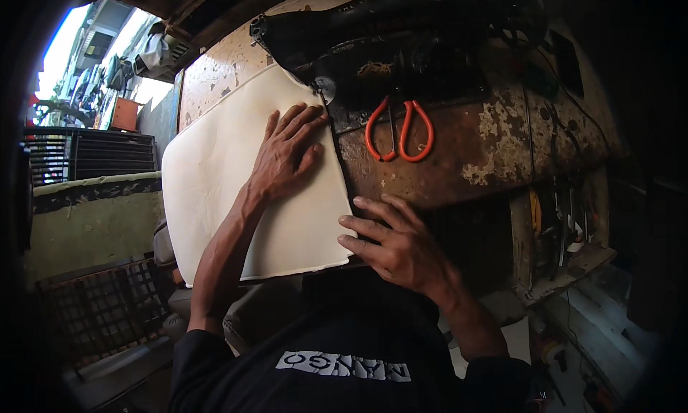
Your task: The person handles several pieces of upholstery fabric by hand, aligning them together on a workbench. They then place the layered fabric under the needle of a sewing machine and sew along the edges to join them.
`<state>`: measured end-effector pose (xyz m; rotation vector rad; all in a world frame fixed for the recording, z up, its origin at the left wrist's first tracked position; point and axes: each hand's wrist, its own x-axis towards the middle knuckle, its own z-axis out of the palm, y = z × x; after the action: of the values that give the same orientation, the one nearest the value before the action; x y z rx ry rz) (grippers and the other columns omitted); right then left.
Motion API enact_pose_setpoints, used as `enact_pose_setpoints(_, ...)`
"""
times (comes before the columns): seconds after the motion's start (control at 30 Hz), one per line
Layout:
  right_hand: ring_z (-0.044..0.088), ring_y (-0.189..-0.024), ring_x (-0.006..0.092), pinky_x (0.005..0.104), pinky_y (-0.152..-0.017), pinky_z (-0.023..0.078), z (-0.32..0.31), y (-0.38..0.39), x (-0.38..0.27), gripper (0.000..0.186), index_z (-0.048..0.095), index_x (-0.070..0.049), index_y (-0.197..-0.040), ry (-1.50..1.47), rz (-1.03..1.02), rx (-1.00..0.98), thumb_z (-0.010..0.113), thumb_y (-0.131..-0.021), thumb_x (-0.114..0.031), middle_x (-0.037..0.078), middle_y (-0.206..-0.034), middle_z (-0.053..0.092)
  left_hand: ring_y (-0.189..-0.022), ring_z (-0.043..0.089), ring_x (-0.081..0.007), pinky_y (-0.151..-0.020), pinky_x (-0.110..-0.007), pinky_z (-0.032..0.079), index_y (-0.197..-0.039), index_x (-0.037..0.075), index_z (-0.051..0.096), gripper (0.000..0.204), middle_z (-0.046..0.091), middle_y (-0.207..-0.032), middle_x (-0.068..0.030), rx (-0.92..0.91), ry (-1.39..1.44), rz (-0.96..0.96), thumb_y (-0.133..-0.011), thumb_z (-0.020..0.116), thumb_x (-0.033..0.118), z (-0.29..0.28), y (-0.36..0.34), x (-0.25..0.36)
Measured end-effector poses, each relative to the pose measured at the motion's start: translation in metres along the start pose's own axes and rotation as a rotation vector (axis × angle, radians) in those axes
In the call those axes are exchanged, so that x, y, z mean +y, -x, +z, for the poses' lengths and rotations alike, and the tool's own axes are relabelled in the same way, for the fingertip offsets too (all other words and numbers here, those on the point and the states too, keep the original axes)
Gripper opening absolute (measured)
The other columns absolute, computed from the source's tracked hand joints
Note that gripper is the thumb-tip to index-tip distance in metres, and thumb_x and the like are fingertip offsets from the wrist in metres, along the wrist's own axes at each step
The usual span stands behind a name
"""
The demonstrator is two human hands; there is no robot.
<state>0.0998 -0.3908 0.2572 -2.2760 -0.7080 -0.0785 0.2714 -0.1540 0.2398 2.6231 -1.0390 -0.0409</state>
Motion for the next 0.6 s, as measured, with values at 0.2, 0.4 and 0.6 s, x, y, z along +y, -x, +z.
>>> enact_pose_setpoints(0.2,0.068,-0.112,0.0211,0.045,-0.104,0.051,0.008,-0.012,-0.005,0.03,0.077,-0.009,-0.104,-0.039,-0.166,0.222,0.079,-0.075,-0.004,0.004,-0.11,0.075,-0.15,0.034,-0.0318,-0.125,-0.056,0.015,-0.149,0.012,0.048,0.056,0.047,-0.154,-0.0125,0.011,0.031,-0.03,-0.094,0.053,0.02,-0.002,-0.004,-0.002)
enact_pose_setpoints(0.4,0.067,-0.11,0.0221,0.0458,-0.106,0.049,0.014,0.0,-0.01,0.027,0.075,-0.006,-0.107,-0.059,-0.128,0.19,0.076,-0.08,-0.004,0.007,-0.111,0.074,-0.151,0.032,-0.0297,-0.126,-0.054,0.014,-0.149,0.013,0.048,0.055,0.046,-0.156,-0.0104,-0.006,0.059,-0.051,-0.095,0.054,0.022,-0.007,-0.004,-0.001)
enact_pose_setpoints(0.6,0.068,-0.106,0.0213,0.0459,-0.105,0.051,0.026,0.007,-0.007,0.026,0.075,-0.005,-0.107,-0.067,-0.077,0.213,0.076,-0.082,-0.005,0.006,-0.112,0.074,-0.151,0.033,-0.0306,-0.126,-0.055,0.014,-0.147,0.013,0.05,0.055,0.047,-0.154,-0.0113,-0.03,0.009,-0.033,-0.094,0.056,0.024,-0.009,-0.005,0.0)
